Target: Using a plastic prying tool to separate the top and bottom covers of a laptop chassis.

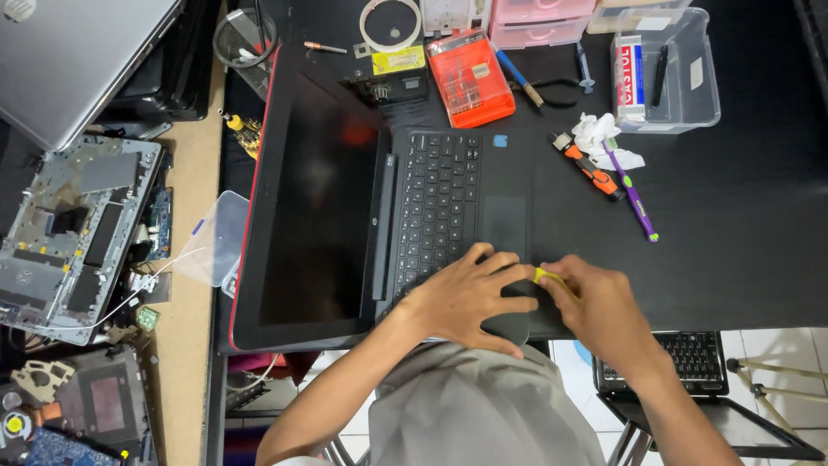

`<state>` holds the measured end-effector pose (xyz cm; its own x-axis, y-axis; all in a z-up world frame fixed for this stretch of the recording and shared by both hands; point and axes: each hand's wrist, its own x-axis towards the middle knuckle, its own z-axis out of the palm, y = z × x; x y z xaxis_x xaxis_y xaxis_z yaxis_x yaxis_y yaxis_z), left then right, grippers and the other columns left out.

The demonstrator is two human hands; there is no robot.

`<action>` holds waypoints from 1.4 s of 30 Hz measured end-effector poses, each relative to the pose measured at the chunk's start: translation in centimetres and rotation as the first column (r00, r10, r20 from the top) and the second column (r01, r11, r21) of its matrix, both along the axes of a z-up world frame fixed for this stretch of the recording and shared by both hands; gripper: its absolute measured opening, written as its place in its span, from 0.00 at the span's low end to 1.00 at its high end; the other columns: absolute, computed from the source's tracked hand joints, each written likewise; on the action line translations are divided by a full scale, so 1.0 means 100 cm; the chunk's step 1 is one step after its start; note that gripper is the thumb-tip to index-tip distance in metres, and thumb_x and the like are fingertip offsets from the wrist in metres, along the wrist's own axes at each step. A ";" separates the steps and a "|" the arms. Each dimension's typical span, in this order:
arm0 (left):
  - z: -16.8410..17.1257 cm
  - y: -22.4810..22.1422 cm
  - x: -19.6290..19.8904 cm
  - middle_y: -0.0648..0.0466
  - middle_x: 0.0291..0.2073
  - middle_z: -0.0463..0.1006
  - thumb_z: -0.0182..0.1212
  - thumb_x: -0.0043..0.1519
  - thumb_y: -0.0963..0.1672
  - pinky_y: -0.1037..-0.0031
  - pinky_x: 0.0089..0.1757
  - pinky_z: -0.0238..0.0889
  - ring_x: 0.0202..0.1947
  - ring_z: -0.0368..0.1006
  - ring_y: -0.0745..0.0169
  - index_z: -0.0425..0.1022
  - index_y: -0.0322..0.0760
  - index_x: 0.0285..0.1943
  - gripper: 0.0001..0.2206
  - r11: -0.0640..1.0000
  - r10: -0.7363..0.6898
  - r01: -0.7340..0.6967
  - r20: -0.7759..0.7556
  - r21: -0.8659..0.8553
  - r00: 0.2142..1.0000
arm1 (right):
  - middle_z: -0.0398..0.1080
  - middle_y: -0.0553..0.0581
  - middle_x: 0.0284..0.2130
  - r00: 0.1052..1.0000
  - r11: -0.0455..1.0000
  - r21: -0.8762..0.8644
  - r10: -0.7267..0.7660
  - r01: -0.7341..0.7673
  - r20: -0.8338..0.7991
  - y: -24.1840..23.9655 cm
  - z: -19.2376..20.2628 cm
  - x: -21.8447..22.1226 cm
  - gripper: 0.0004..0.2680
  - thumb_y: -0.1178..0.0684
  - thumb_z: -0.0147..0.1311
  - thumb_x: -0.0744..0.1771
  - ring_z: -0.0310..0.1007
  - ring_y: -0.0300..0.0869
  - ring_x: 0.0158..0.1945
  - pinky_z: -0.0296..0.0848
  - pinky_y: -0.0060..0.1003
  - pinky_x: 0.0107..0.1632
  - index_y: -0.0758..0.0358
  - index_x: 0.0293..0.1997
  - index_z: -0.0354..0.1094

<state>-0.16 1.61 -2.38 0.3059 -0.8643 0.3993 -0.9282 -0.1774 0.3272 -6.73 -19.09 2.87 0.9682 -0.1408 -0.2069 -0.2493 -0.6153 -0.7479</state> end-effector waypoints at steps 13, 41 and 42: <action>0.009 -0.001 0.011 0.56 0.39 0.69 0.45 0.65 0.58 0.61 0.50 0.56 0.47 0.66 0.56 0.71 0.48 0.39 0.18 0.955 0.188 -0.183 -0.003 -0.235 0.982 | 0.80 0.62 0.21 0.922 0.967 0.000 0.241 -0.253 -0.301 -0.012 0.023 0.030 0.03 0.59 0.61 0.65 0.76 0.45 0.22 0.71 0.37 0.28 0.66 0.31 0.79; -0.001 -0.041 0.130 0.41 0.54 0.76 0.49 0.69 0.47 0.49 0.56 0.50 0.61 0.68 0.45 0.76 0.32 0.57 0.17 0.592 0.803 -0.806 0.067 0.019 0.592 | 0.71 0.66 0.34 0.993 0.942 0.326 0.051 -0.082 0.103 -0.037 -0.008 0.072 0.09 0.62 0.46 0.71 0.69 0.42 0.23 0.69 0.36 0.25 0.73 0.56 0.68; -0.007 -0.042 0.138 0.41 0.54 0.76 0.49 0.69 0.47 0.49 0.56 0.50 0.61 0.68 0.45 0.76 0.32 0.57 0.17 0.592 0.804 -0.806 0.069 0.011 0.591 | 0.71 0.66 0.34 0.993 0.943 0.322 0.052 -0.085 0.110 -0.036 -0.005 0.073 0.09 0.62 0.46 0.71 0.69 0.42 0.23 0.69 0.36 0.25 0.73 0.56 0.68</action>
